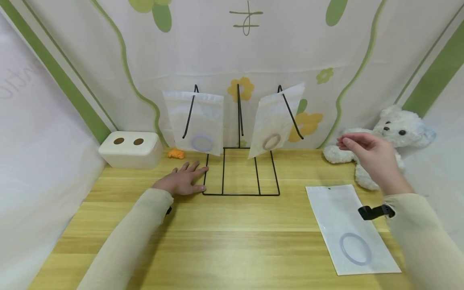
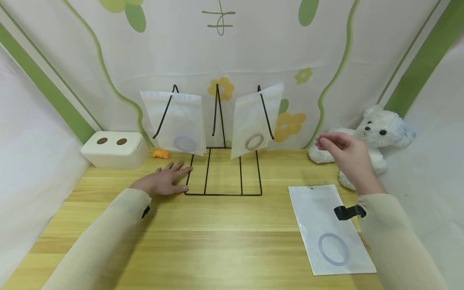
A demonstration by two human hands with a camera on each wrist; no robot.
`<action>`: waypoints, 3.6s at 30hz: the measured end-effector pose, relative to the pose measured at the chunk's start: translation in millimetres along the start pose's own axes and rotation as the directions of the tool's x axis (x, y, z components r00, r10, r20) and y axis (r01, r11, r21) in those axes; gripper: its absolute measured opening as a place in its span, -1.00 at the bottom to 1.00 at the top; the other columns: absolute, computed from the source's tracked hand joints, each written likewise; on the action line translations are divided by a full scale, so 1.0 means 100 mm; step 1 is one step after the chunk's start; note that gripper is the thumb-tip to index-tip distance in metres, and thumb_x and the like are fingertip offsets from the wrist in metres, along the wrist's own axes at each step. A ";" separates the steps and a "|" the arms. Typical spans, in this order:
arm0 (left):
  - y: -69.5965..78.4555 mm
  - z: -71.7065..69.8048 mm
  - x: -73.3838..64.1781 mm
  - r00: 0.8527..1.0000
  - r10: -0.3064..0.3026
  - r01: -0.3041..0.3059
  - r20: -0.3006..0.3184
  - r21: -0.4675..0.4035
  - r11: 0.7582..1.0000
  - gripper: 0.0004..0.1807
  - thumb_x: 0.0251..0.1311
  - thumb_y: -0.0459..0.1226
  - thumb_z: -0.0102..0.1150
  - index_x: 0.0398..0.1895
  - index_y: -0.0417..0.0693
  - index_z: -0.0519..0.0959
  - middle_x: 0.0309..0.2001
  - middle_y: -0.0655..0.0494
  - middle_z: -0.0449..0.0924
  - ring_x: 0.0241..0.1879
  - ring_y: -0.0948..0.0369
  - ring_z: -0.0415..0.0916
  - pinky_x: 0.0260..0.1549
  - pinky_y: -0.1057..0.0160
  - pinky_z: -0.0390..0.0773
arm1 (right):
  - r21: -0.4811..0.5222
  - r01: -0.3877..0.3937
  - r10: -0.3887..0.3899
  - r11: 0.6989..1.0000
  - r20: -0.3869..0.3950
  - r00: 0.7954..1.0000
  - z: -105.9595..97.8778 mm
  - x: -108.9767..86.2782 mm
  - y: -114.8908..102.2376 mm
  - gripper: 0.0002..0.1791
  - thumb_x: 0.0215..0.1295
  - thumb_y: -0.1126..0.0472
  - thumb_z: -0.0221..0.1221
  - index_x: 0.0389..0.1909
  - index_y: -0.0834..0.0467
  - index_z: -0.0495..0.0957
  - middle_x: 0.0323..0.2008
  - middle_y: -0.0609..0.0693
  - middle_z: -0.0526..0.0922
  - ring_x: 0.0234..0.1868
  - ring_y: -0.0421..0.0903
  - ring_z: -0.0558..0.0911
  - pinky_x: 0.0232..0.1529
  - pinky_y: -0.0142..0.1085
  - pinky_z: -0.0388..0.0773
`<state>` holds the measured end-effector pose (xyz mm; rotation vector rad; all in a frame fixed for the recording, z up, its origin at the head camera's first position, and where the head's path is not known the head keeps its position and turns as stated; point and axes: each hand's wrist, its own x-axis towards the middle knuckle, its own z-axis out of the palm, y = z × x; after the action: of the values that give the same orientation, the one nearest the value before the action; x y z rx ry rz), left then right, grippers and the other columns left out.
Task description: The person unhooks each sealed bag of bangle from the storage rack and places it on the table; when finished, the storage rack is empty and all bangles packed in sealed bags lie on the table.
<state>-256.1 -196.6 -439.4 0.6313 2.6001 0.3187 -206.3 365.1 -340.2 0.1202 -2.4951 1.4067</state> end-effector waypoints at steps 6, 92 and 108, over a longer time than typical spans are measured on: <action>-0.01 0.01 0.00 1.000 -0.006 0.006 0.000 0.000 1.000 -0.10 0.59 0.25 0.03 0.81 0.26 -0.05 0.80 -0.18 -0.27 0.74 -0.37 -0.33 0.57 -0.59 -0.21 | 0.077 -0.001 0.003 0.997 -0.026 1.000 0.14 0.16 -0.16 -0.53 0.54 0.04 0.31 0.23 0.31 0.67 -0.10 -0.34 0.84 -0.13 -0.35 0.84 -0.04 -0.59 0.69; -0.03 0.01 0.02 1.000 -0.011 0.011 -0.007 0.015 1.000 -0.11 0.59 0.25 0.03 0.81 0.28 -0.04 0.80 -0.16 -0.26 0.75 -0.35 -0.31 0.59 -0.57 -0.19 | 0.547 0.098 -0.048 0.831 -0.105 0.993 0.66 1.08 -0.77 -0.90 0.33 0.41 0.45 -0.18 0.29 0.77 -0.30 -0.05 0.86 -0.28 -0.18 0.81 -0.11 -0.47 0.75; -0.02 0.01 0.01 1.000 -0.012 0.012 -0.004 0.014 1.000 -0.11 0.59 0.24 0.03 0.81 0.25 -0.04 0.80 -0.17 -0.27 0.75 -0.35 -0.32 0.58 -0.57 -0.19 | 0.525 0.167 -0.078 0.834 -0.188 0.979 0.66 0.94 -0.78 -0.90 0.30 0.41 0.47 -0.20 0.31 0.77 -0.35 -0.08 0.85 -0.29 -0.21 0.82 -0.16 -0.46 0.77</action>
<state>-257.6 -197.6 -441.3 0.6199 2.6108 0.2984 -293.4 273.7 -282.2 0.2619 -1.8621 1.9376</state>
